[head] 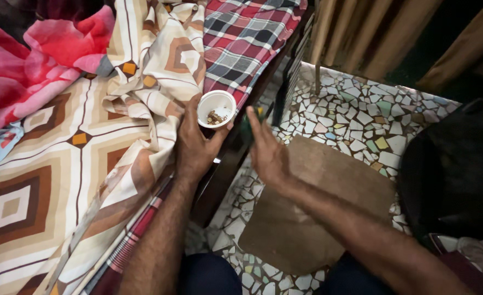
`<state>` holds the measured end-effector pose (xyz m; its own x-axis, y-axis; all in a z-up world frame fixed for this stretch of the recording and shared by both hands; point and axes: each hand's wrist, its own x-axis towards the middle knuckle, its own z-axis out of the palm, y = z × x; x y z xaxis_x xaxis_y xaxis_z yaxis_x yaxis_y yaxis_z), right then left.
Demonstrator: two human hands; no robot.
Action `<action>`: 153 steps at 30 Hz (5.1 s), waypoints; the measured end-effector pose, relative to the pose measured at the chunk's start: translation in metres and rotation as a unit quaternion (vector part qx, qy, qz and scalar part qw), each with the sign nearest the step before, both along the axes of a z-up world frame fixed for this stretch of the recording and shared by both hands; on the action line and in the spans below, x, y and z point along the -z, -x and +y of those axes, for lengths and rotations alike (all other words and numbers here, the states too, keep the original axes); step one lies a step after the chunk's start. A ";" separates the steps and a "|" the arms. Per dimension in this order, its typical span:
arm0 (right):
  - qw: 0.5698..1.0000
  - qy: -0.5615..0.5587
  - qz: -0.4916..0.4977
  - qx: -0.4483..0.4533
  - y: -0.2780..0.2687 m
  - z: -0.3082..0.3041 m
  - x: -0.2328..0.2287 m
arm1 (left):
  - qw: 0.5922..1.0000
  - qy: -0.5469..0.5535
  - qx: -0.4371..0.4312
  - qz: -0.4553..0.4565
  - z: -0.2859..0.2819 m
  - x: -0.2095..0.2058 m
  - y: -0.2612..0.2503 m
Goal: The person sits on the floor and uses a green cloth to wipe the inside of a small white cup containing food residue. The person repeatedly scrubs the interior surface and then places the cup on a nearby table.
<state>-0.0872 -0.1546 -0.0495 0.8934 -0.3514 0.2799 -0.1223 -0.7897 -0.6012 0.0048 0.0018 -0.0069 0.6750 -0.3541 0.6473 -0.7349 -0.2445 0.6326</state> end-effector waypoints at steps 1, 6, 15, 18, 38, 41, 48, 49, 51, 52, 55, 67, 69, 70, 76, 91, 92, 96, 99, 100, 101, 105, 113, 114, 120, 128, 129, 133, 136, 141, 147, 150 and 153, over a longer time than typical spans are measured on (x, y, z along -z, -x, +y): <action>0.999 -0.035 0.015 -0.024 0.008 0.011 0.006 | 1.000 0.000 -0.001 0.001 0.000 0.000 0.001; 0.984 -0.010 -0.158 -0.085 0.043 0.059 0.038 | 1.000 -0.009 -0.005 0.001 -0.002 -0.001 0.001; 0.985 -0.152 0.020 0.073 0.011 0.042 0.037 | 0.996 -0.062 0.006 -0.061 -0.005 -0.002 0.000; 0.983 -0.180 -0.037 -0.008 0.038 0.072 0.030 | 0.996 -0.076 0.004 -0.041 -0.005 -0.001 0.001; 0.930 -0.260 -0.243 0.090 -0.001 0.064 0.109 | 0.996 -0.071 0.007 -0.050 -0.006 0.000 -0.002; 0.930 -0.316 -0.185 0.036 0.066 0.137 0.109 | 0.996 -0.071 0.006 -0.057 -0.007 -0.001 0.000; 0.943 -0.264 -0.194 0.062 0.023 0.070 0.089 | 0.995 -0.079 0.007 -0.052 -0.006 -0.006 0.005; 0.936 -0.279 -0.189 0.101 0.010 0.058 0.076 | 0.995 -0.080 0.007 -0.053 -0.006 -0.007 0.004; 0.917 -0.310 -0.175 0.181 -0.003 0.045 0.054 | 0.995 -0.085 0.007 -0.051 -0.005 -0.005 0.003; 0.911 -0.341 -0.135 0.188 0.003 0.053 0.048 | 0.995 -0.085 0.006 -0.054 -0.004 -0.005 0.003; 0.918 -0.334 -0.142 0.160 0.030 0.096 0.046 | 0.995 -0.081 0.009 -0.055 -0.006 -0.005 0.000; 0.928 -0.037 -0.321 0.183 -0.127 -0.100 0.054 | 0.995 -0.088 0.002 -0.036 -0.009 -0.006 0.000; 0.937 0.009 -0.296 0.185 -0.164 -0.156 0.052 | 0.995 -0.093 0.008 -0.032 -0.007 -0.005 0.000; 0.950 -0.007 -0.242 0.196 -0.179 -0.183 0.051 | 0.995 -0.097 0.007 -0.029 -0.007 -0.004 -0.001; 0.943 -0.024 -0.252 0.214 -0.221 -0.243 0.099 | 0.994 -0.110 -0.003 -0.026 -0.010 -0.001 -0.007; 0.972 -0.158 0.147 -0.094 -0.037 -0.111 0.105 | 0.991 -0.113 0.001 -0.067 -0.006 -0.004 0.000; 0.984 -0.123 0.117 -0.059 -0.028 -0.111 0.087 | 0.991 -0.106 0.002 -0.078 -0.005 -0.005 0.001; 0.998 -0.044 -0.032 0.015 0.005 -0.102 0.009 | 0.993 -0.098 0.015 -0.059 -0.003 -0.005 0.007; 0.986 -0.003 -0.162 -0.033 0.026 -0.073 -0.041 | 0.988 -0.118 0.004 -0.102 -0.002 -0.007 0.006; 0.974 0.033 -0.212 -0.073 0.031 -0.059 -0.050 | 0.988 -0.117 0.008 -0.096 -0.002 -0.007 0.006; 0.956 0.069 -0.260 -0.115 0.033 -0.047 -0.057 | 0.989 -0.118 0.013 -0.089 -0.002 -0.007 0.006; 0.968 0.144 -0.171 -0.115 0.026 -0.025 -0.067 | 0.992 -0.120 0.008 -0.038 -0.002 -0.010 0.007; 0.981 -0.065 -0.152 0.102 -0.013 -0.065 -0.039 | 0.989 -0.130 -0.004 -0.076 -0.005 -0.013 0.006; 0.978 -0.057 -0.172 0.104 -0.019 -0.068 -0.035 | 0.987 -0.136 -0.003 -0.084 -0.006 -0.013 0.006; 0.972 -0.067 -0.210 0.080 -0.060 -0.063 -0.013 | 0.986 -0.139 -0.014 -0.092 -0.021 -0.018 -0.011; 0.965 0.106 -0.183 0.155 -0.163 -0.170 0.014 | 0.985 -0.168 -0.016 -0.045 -0.046 -0.021 -0.033; 0.972 0.098 -0.128 0.168 -0.176 -0.194 0.015 | 0.986 -0.160 -0.014 -0.047 -0.047 -0.020 -0.035; 0.965 0.172 -0.101 0.169 -0.247 -0.277 0.019 | 0.986 -0.146 -0.008 -0.074 -0.046 -0.015 -0.039; 0.948 0.208 -0.157 0.183 -0.279 -0.322 0.028 | 0.988 -0.141 -0.010 -0.057 -0.048 -0.014 -0.042; 0.947 0.169 -0.230 0.145 -0.271 -0.313 0.036 | 0.988 -0.145 -0.009 -0.047 -0.046 -0.013 -0.042; 0.954 0.074 -0.264 0.121 -0.193 -0.223 0.028 | 0.971 -0.204 0.106 -0.072 -0.055 -0.025 -0.044; 0.951 0.042 -0.269 0.146 -0.197 -0.216 0.030 | 0.956 -0.207 0.181 -0.104 -0.068 -0.025 -0.050; 0.942 0.068 -0.289 0.158 -0.222 -0.254 0.038 | 0.945 -0.233 0.206 -0.104 -0.078 -0.022 -0.056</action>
<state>0.1347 -0.4088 -0.0880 0.4342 -0.4999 0.7494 -0.0473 -0.8434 -0.5352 0.0607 -0.0766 0.0154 0.2933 -0.8383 0.4596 -0.9247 -0.1267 0.3590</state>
